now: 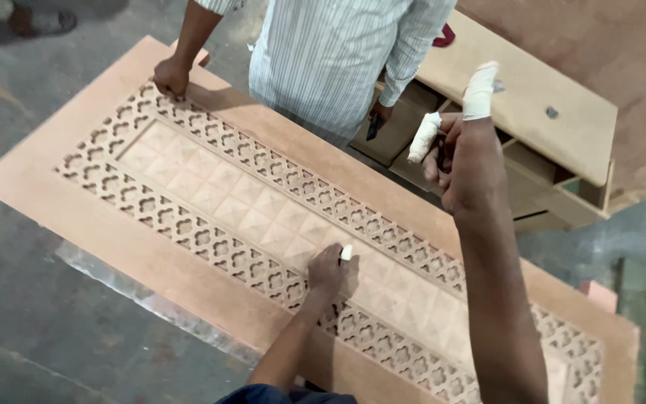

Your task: The person sands a large, flat, carved wooden panel using a small white sanding block. They move the block back and forth across the surface, focusing on the raised decorative patterns and edges. Another person is visible in the background, also working on the panel.

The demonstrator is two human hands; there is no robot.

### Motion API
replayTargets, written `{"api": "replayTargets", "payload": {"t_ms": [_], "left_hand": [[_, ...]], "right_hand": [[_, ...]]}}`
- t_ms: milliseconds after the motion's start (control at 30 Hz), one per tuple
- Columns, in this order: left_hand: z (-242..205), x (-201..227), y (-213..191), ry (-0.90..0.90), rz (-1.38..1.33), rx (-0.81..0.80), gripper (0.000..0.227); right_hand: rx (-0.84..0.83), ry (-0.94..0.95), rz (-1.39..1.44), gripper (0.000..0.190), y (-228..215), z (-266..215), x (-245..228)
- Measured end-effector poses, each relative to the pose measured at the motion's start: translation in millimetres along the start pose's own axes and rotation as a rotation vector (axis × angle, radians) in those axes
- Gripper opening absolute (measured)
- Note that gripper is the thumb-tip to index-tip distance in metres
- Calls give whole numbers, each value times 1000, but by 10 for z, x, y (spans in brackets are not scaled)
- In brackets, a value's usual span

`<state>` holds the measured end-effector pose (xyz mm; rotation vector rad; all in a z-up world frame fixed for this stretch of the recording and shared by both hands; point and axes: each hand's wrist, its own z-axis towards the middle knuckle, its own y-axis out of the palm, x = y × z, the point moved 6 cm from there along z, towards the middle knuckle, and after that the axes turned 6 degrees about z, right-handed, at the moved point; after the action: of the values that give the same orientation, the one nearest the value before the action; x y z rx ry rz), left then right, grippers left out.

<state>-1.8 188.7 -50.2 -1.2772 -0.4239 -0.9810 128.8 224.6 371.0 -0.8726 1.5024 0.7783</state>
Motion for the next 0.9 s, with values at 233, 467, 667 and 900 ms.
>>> {"api": "replayTargets", "payload": {"t_ms": [233,467,667,900], "left_hand": [[-109,-102,15,-98,-116,84,14],[-774,583,364,-623,-957,-411,26],[-1621,1505,686,-769,-1033,-784,14],[-2370,2269,1129,-510,-935,-964,13]], "right_hand": [[51,-77,-136,63,-611,-258,685],[153,36,-542,28,-1533,-1153,2866],[471,381,232,25,-2361,-2466,3958],[663,218,344,24,-3174,-3144,3805]]}}
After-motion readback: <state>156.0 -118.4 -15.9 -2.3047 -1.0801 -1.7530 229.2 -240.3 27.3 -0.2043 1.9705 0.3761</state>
